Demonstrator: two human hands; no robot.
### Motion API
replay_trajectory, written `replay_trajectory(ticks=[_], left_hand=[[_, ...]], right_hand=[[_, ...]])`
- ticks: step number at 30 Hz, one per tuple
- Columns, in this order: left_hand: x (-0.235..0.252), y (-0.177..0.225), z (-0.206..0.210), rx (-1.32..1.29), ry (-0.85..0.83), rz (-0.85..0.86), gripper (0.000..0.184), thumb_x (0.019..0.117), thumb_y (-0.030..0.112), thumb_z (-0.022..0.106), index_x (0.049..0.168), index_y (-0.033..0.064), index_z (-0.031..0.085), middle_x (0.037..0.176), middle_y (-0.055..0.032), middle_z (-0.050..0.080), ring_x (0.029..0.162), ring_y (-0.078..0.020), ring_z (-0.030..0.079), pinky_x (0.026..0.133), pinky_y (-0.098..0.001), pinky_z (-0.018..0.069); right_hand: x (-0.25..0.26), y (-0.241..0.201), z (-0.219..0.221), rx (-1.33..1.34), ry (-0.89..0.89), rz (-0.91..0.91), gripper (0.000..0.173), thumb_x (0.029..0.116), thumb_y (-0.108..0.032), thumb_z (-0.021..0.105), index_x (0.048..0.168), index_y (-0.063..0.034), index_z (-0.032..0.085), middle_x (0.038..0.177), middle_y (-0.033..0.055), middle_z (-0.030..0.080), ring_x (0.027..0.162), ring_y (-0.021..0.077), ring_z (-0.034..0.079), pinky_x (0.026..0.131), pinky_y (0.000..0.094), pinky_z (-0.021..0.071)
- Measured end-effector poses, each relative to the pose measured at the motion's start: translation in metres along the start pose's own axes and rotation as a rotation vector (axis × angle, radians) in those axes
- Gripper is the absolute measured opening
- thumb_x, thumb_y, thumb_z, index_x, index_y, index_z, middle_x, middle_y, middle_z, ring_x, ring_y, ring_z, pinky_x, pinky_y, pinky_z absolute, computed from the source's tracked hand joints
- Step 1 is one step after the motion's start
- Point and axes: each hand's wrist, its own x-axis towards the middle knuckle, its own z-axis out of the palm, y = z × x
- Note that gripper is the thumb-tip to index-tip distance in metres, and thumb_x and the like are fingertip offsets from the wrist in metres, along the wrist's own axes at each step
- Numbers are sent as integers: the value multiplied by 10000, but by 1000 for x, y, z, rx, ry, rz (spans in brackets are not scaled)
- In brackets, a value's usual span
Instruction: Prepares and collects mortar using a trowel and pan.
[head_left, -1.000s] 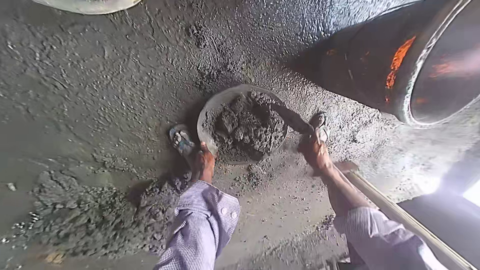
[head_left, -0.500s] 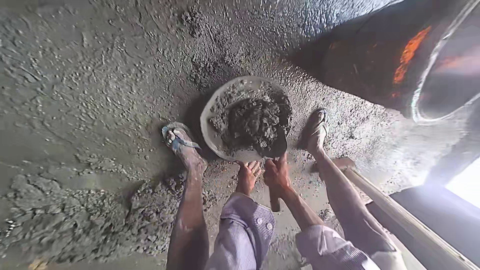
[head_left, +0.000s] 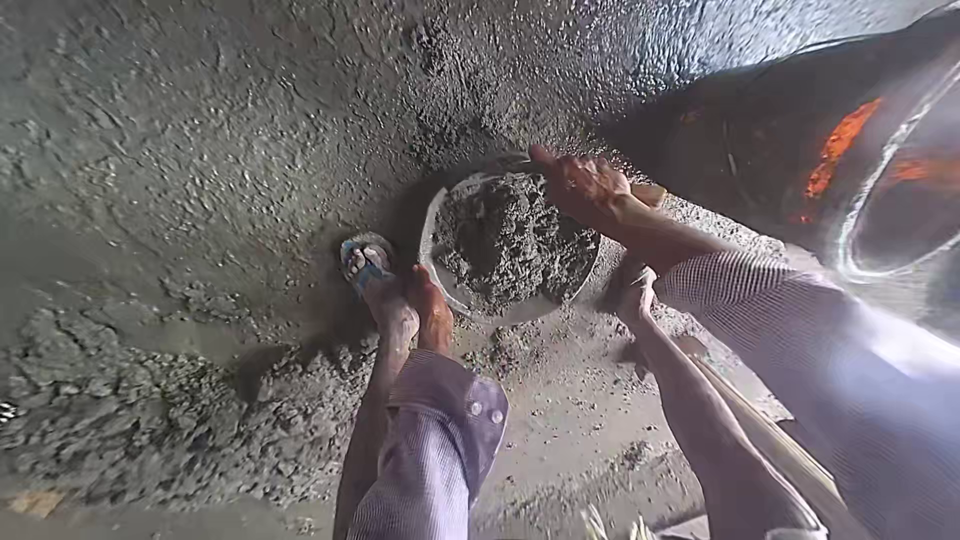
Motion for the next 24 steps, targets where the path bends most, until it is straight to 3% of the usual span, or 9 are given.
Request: replay_trajectory(ticks=[3,6,9,11,14,17,21,23,24], left_hand=[[-34,5,9,-61,7,-66,519,1110,360,388,1522,45,397,1521,-147,464,1388,-212,453,1164,-435,374],[-54,13,5,-48,-27,-165,558,1115,407,345,1564,76,336,1574,-145,403,1425,-238,418,1178,-468,348],[-55,11,3,-5,-23,-190,544,1112,405,361,1546,76,364,1551,-147,424,1397,-240,436,1153,-484,365],[-59,17,7,4,-5,-140,518,1123,353,336,1518,21,374,1497,-172,456,1330,-220,472,1115,-433,397],[-60,20,11,-7,11,-89,518,1128,319,322,1515,-23,366,1511,-207,443,1349,-240,471,1134,-429,392],[-66,23,14,45,71,-120,518,1132,319,312,1511,-28,370,1507,-226,445,1342,-269,473,1116,-449,395],[-69,0,11,74,85,-164,524,1129,353,314,1513,8,400,1517,-202,454,1368,-260,477,1129,-461,404],[-70,-5,9,44,92,-186,544,1127,370,304,1528,9,373,1539,-204,426,1391,-263,452,1144,-464,388],[-68,-7,11,24,91,-187,551,1127,378,301,1542,20,357,1556,-195,411,1407,-259,438,1156,-462,377]], right_hand=[[-38,3,38,50,-102,-83,354,1098,-230,378,1433,-224,493,1022,220,691,885,456,696,705,646,547],[-97,13,57,-35,-263,-19,343,1106,-245,370,1307,-35,552,1082,262,671,992,466,676,814,609,540],[-128,46,54,-65,-253,62,389,1101,-283,385,1372,-52,543,1137,280,670,1044,490,665,857,633,527],[-115,75,46,26,-37,136,366,1083,-292,437,1377,-113,561,992,252,695,884,487,684,724,651,531],[-63,104,39,155,107,323,515,1049,-250,484,1545,-159,381,1004,270,681,907,501,677,724,668,514],[-51,135,97,388,76,381,687,969,-265,641,1550,-92,318,968,289,668,835,477,677,707,667,525],[-84,86,172,574,-139,488,701,987,-241,616,1569,-6,305,1315,293,610,1196,412,627,1025,572,481],[-90,53,175,891,-172,587,704,1005,-178,642,1584,-30,270,1333,253,599,1134,327,636,989,479,492],[-92,42,185,1015,-123,601,689,995,-154,649,1567,-35,284,1219,234,630,959,293,658,847,454,539]])
